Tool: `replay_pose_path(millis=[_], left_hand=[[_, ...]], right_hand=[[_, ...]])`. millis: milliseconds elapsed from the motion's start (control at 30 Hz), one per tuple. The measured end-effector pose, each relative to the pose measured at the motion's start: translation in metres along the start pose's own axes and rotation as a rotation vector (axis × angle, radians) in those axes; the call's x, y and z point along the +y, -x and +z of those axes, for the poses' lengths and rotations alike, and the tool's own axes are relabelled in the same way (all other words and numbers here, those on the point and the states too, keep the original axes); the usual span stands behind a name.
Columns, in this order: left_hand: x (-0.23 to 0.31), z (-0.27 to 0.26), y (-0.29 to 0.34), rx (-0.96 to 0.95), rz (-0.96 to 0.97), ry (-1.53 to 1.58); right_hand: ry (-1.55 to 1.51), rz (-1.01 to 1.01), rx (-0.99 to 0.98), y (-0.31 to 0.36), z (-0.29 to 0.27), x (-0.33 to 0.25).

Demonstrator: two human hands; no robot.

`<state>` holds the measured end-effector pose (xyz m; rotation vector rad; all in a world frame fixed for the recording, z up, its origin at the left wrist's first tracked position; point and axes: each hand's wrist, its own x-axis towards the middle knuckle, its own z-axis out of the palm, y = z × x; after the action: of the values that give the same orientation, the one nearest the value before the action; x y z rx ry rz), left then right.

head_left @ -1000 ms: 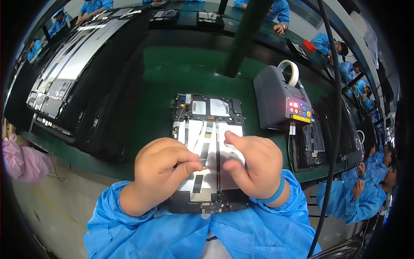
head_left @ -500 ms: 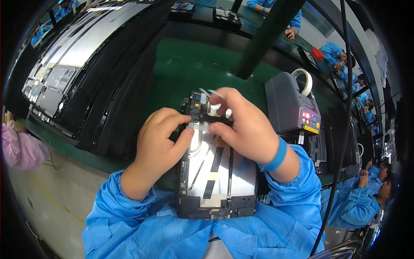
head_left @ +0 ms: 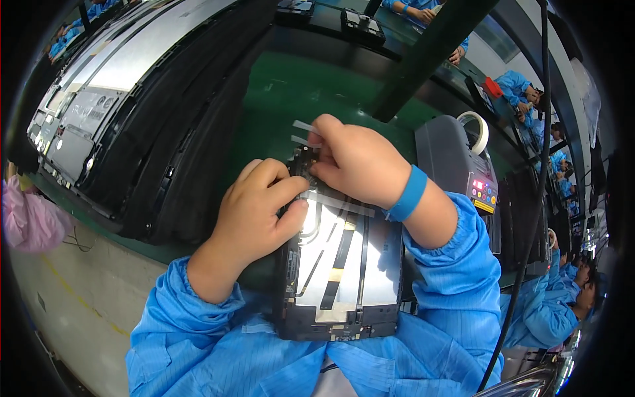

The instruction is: The person assembles electronic tablets by applying adhesive tape to the tablet with a tape dispenser, then connecting ribbon cables by hand.

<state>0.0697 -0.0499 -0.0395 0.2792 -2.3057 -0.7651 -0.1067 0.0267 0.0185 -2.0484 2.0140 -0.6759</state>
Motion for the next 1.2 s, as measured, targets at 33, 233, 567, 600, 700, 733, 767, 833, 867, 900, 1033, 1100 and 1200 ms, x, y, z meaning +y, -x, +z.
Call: replay_pose_path(millis=[33,233,567,600,700,733,767,833,867,900,1033,1100,1200], left_hand=[[-0.001,0.000,0.000,0.001,-0.002,0.001],[-0.010,0.009,0.002,0.110,0.027,0.068],[-0.019,0.011,0.002,-0.002,0.072,0.074],[-0.019,0.011,0.002,-0.009,0.067,0.081],[-0.019,0.012,0.002,0.000,0.051,0.108],[-0.020,0.011,0.003,0.000,0.048,0.108],[-0.020,0.010,0.003,-0.003,0.046,0.096],[-0.021,0.010,0.004,-0.001,0.037,0.085],[-0.021,0.011,0.004,-0.001,0.036,0.103],[-0.022,0.011,0.005,-0.001,0.034,0.121],[-0.021,0.011,0.004,-0.015,0.011,0.152],[-0.022,0.012,0.004,-0.018,-0.002,0.170],[-0.020,0.011,0.005,-0.011,-0.006,0.165]], right_hand=[[-0.014,0.161,-0.055,0.001,-0.002,-0.002],[-0.171,0.471,-0.019,0.005,0.000,-0.005],[-0.193,0.051,0.091,0.013,-0.020,0.009],[-0.075,-0.081,0.049,0.011,-0.021,0.009],[0.093,-0.245,-0.012,0.007,-0.012,0.007],[0.144,-0.279,-0.031,0.004,-0.006,0.005],[0.174,-0.215,-0.064,0.002,-0.004,0.003],[0.151,-0.165,0.081,0.005,-0.001,-0.001],[0.130,-0.114,0.229,0.006,-0.001,-0.002],[0.155,-0.064,0.228,0.007,-0.004,0.004],[0.060,-0.028,0.166,0.015,-0.001,0.026],[-0.233,0.085,0.044,0.015,0.003,0.026],[-0.301,0.093,0.012,0.015,0.003,0.026]])
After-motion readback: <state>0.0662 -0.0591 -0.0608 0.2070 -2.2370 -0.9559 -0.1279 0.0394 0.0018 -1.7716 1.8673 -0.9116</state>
